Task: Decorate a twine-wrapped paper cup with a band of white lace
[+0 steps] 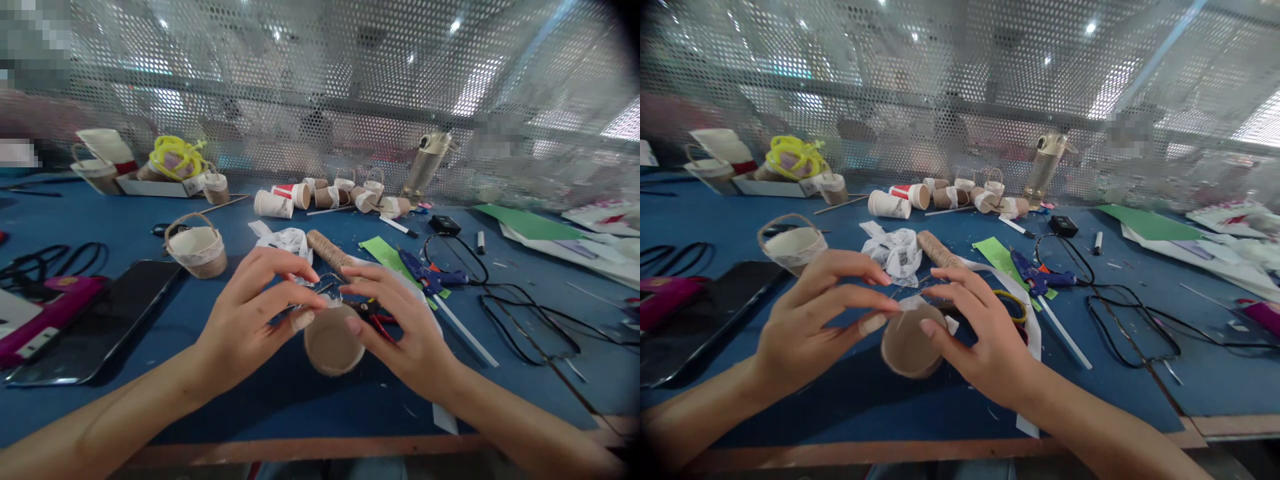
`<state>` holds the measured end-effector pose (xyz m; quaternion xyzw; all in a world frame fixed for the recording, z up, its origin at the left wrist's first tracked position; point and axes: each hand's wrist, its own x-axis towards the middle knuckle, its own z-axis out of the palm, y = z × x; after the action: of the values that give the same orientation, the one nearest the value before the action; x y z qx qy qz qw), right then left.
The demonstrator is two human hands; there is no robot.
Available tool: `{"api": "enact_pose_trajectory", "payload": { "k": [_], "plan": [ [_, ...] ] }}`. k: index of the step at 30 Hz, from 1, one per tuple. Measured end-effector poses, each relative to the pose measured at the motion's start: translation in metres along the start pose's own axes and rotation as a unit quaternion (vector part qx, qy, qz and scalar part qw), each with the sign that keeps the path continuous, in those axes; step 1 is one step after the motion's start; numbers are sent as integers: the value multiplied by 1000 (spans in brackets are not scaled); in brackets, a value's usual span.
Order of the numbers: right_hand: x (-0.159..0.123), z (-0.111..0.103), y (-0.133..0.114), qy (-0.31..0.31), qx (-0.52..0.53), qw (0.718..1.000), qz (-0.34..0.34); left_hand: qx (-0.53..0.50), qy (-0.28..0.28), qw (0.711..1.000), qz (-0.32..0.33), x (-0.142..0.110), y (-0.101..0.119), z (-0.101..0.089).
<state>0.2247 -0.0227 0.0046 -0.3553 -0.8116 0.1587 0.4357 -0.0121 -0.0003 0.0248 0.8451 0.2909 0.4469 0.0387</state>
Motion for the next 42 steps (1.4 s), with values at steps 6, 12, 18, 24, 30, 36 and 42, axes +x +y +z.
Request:
{"api": "enact_pose_trajectory", "payload": {
  "k": [6,12,18,24,30,36,42],
  "plan": [
    [-1,3,0,-39,57,998,2,-106,-50,993,-10,5,6,1],
    [-2,-1,0,-71,184,979,43,-243,0,953,-182,1,9,3],
    [3,-5,-3,-129,127,983,-17,-310,-15,936,-165,6,9,-2],
    [4,-2,-1,-119,109,986,-50,-324,-35,945,-26,9,2,-11],
    [1,-3,4,-24,122,991,-56,-514,-28,854,-79,6,-4,-14],
    [-8,-11,4,99,123,986,-55,-591,-3,785,-186,5,-5,-14],
    [-14,-22,1,41,200,977,-59,-662,-159,686,-257,-1,-16,-16]
  ]
}}
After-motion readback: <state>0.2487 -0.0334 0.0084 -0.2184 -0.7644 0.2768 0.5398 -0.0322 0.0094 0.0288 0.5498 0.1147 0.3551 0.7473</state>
